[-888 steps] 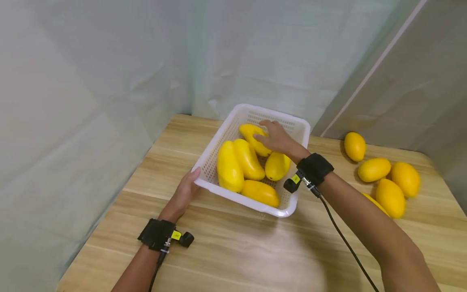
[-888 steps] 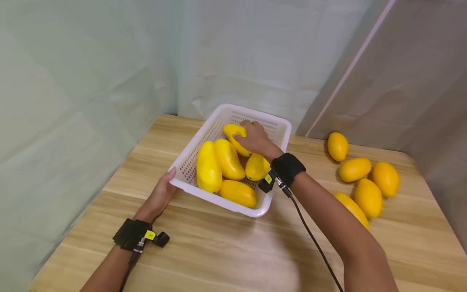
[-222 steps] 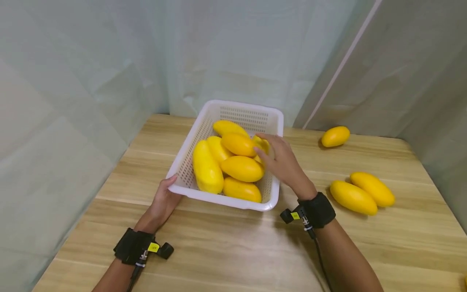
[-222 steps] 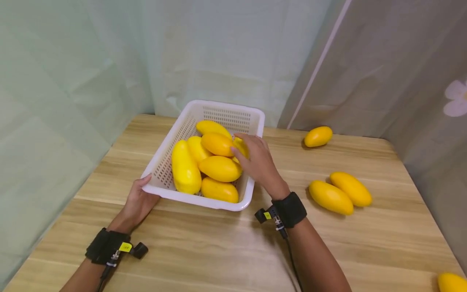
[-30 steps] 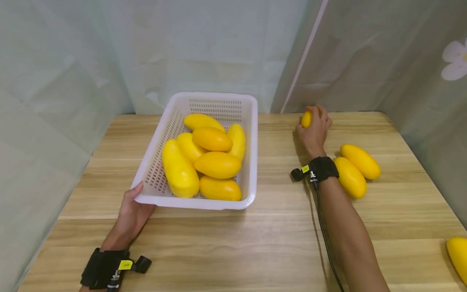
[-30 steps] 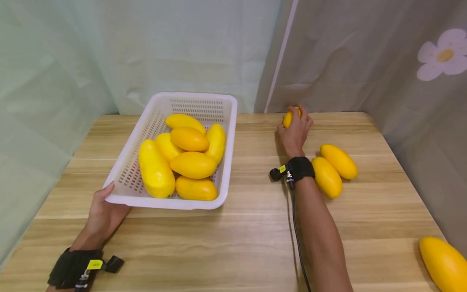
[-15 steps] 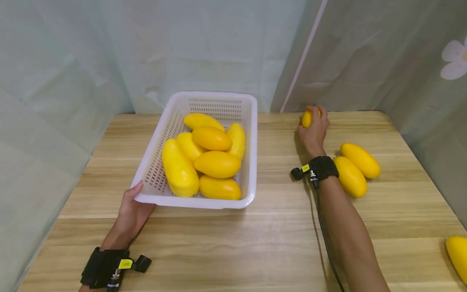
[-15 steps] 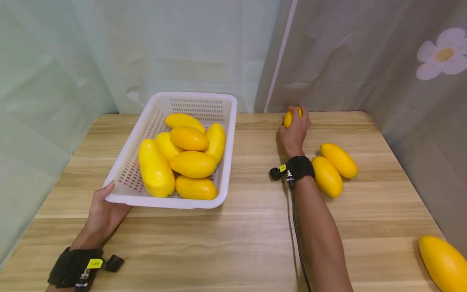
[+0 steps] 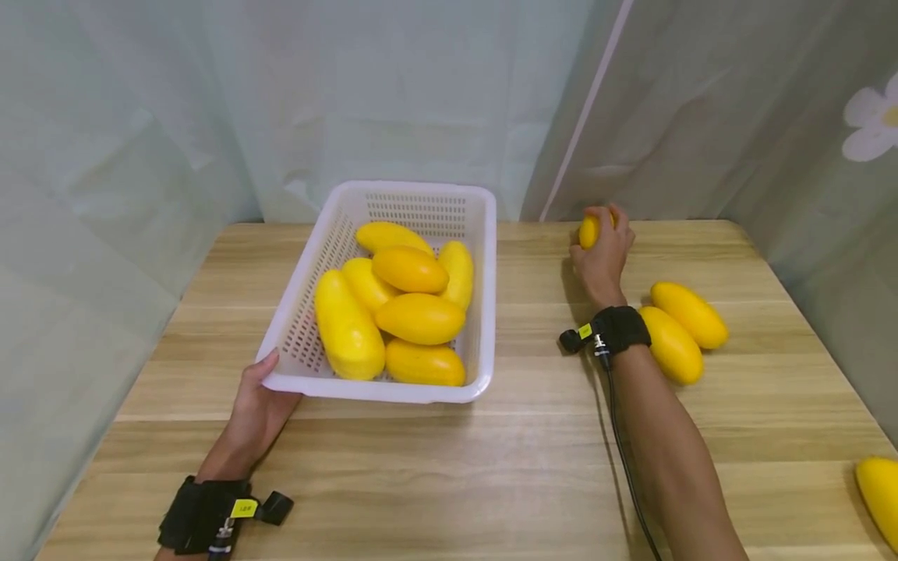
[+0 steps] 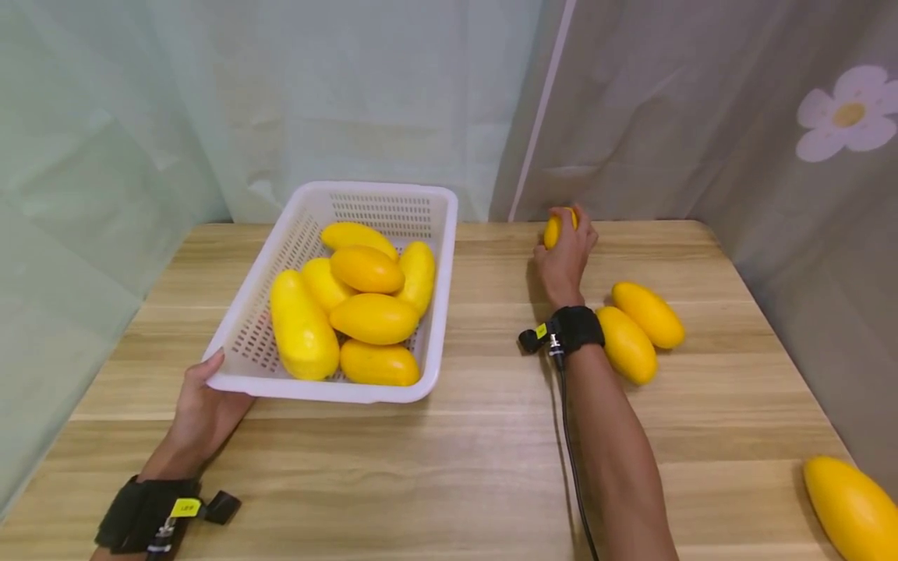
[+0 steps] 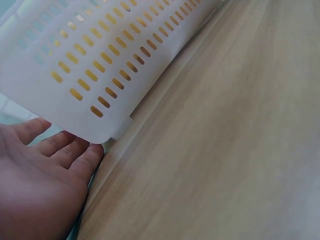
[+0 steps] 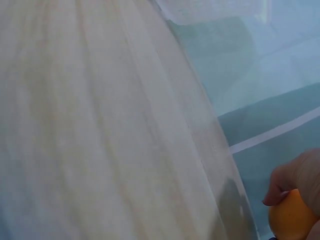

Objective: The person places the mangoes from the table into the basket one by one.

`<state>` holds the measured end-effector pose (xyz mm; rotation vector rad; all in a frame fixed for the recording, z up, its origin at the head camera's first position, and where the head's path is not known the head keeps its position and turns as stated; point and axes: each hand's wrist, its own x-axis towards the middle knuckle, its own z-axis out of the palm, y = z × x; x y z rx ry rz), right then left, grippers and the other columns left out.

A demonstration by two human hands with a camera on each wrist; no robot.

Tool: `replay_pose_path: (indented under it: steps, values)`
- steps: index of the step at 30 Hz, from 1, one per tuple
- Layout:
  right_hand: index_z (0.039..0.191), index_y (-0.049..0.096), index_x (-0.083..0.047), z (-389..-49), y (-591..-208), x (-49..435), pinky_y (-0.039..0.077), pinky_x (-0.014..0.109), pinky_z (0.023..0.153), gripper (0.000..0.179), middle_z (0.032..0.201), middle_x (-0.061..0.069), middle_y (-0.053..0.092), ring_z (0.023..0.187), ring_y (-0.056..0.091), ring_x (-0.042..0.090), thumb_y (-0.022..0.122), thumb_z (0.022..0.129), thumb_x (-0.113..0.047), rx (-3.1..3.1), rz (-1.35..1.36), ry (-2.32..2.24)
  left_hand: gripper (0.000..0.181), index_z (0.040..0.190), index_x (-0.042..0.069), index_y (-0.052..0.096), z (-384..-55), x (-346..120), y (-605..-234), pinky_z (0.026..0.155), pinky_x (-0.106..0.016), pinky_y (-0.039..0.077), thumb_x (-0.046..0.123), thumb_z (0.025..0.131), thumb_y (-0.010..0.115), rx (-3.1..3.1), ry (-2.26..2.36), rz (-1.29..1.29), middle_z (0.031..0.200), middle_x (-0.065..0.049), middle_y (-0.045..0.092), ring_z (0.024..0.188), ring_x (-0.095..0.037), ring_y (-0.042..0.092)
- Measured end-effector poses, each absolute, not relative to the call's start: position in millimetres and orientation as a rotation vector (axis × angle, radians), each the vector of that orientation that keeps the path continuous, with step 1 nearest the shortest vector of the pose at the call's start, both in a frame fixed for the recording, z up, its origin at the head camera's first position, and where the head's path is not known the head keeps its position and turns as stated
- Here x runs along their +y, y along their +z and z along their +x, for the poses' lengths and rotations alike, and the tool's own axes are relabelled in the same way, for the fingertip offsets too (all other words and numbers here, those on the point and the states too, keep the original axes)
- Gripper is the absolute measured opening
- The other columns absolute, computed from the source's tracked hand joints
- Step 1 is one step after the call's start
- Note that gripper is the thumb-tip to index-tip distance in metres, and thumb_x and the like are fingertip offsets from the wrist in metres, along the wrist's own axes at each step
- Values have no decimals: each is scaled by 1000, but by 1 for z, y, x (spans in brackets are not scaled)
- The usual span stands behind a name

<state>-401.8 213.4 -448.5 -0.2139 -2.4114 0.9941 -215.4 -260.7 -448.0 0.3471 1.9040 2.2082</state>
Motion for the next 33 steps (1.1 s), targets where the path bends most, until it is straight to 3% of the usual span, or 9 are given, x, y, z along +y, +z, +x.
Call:
replay_pose_path:
  steps: [25,33]
  values:
    - [125,50,-21,-385,-407,184,27,31,92,54,141,-5,22,124,20,17,67,77,-3,-2384,-48,965,51,145,33,11,-214,-262,-447,98,-48,14,38,95,20,1906,2220,339,147,-1,7,124,-33,18]
    - [123,52,-19,-374,-389,177,31,36,89,56,139,-3,25,122,25,22,68,73,0,-2379,-10,951,51,144,33,13,-215,-260,-449,98,-46,15,41,95,20,1886,2235,353,147,1,11,126,-29,19]
